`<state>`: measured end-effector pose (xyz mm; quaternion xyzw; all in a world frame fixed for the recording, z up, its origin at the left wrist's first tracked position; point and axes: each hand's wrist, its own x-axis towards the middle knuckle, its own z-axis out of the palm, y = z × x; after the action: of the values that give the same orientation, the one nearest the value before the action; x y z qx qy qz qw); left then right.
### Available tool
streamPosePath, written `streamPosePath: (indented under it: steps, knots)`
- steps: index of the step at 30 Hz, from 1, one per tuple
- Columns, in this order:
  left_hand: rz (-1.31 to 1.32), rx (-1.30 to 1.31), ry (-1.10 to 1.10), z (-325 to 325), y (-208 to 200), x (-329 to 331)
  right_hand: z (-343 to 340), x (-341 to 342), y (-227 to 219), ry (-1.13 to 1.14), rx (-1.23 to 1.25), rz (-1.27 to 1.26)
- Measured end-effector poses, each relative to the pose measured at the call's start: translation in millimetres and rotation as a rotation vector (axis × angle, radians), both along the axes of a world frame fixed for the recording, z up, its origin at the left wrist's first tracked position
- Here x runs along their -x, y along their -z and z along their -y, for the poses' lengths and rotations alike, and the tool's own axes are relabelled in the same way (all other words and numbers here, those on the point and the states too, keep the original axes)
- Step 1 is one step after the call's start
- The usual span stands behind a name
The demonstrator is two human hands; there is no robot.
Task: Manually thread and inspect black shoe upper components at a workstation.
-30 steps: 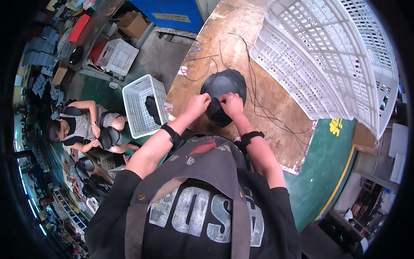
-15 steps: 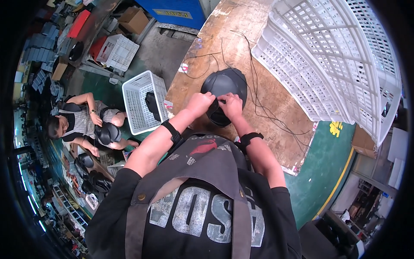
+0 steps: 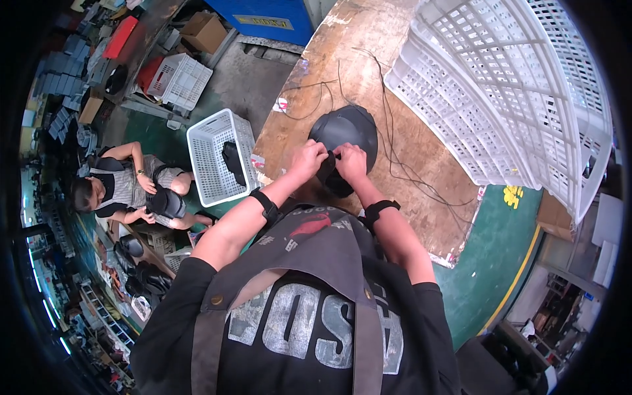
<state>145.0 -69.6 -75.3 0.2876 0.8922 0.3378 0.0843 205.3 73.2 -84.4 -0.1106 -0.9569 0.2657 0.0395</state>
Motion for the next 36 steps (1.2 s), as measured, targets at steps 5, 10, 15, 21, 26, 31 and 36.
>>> streamPosePath:
  steps: [5,10,15,21,26,31,36]
  knots:
    - [0.080,-0.086,0.045,-17,-9,1,1,5,-5,-0.088,-0.011,-0.095]
    - [0.260,0.079,0.122,-20,-20,7,-7,1,-5,-0.095,0.059,-0.080]
    - [0.120,0.218,0.091,-16,-11,4,-29,-4,-11,-0.016,0.112,-0.039]
    - [0.060,-0.003,0.105,-13,-12,4,-25,-10,-28,-0.052,0.217,-0.026]
    - [0.659,-0.228,-0.093,-13,0,9,-21,-22,-38,-0.079,0.121,-0.129]
    - [0.634,-0.236,-0.076,-13,6,6,-21,-29,-43,-0.078,-0.141,0.051]
    - [0.346,-0.081,0.022,-16,-10,3,-44,-30,-23,0.263,0.527,0.322]
